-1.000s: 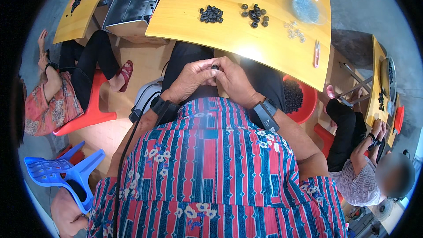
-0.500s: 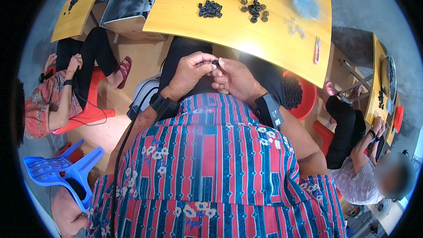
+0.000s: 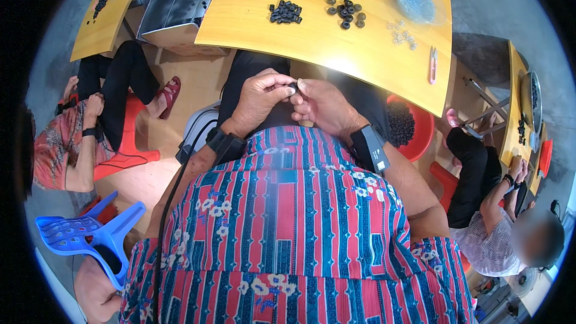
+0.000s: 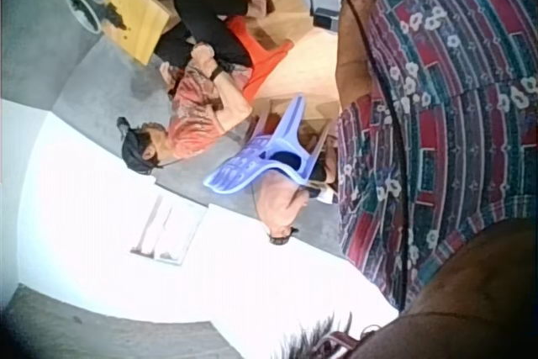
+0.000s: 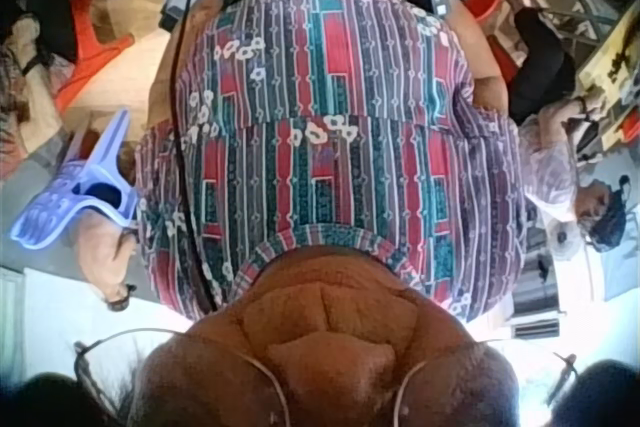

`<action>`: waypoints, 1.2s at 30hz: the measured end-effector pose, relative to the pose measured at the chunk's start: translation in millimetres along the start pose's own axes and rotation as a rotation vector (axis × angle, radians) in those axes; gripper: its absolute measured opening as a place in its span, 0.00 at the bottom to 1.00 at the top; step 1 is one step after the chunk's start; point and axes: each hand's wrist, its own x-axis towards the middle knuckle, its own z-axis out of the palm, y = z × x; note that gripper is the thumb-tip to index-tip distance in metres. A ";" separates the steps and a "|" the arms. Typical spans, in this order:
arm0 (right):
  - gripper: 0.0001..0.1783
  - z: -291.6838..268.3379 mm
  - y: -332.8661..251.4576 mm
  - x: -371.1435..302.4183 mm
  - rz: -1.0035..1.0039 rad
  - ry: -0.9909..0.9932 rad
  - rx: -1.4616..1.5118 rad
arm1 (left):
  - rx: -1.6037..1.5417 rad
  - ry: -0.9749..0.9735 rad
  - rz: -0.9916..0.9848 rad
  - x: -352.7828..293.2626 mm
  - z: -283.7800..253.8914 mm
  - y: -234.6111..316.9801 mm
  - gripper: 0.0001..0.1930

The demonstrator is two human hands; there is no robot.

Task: Assembling small black plastic components by hand in a workshop setting.

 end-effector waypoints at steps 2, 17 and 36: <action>0.15 -0.9 0.9 0.6 -0.003 -0.005 0.006 | -0.006 0.003 -0.003 0.0 -0.1 0.2 0.07; 0.11 1.9 4.1 1.4 -0.133 0.046 -0.167 | -0.202 -0.085 -0.091 -0.1 4.2 5.8 0.16; 0.07 9.0 8.2 1.8 -0.421 0.185 -0.975 | -0.188 -0.200 -0.249 -2.1 0.3 4.7 0.21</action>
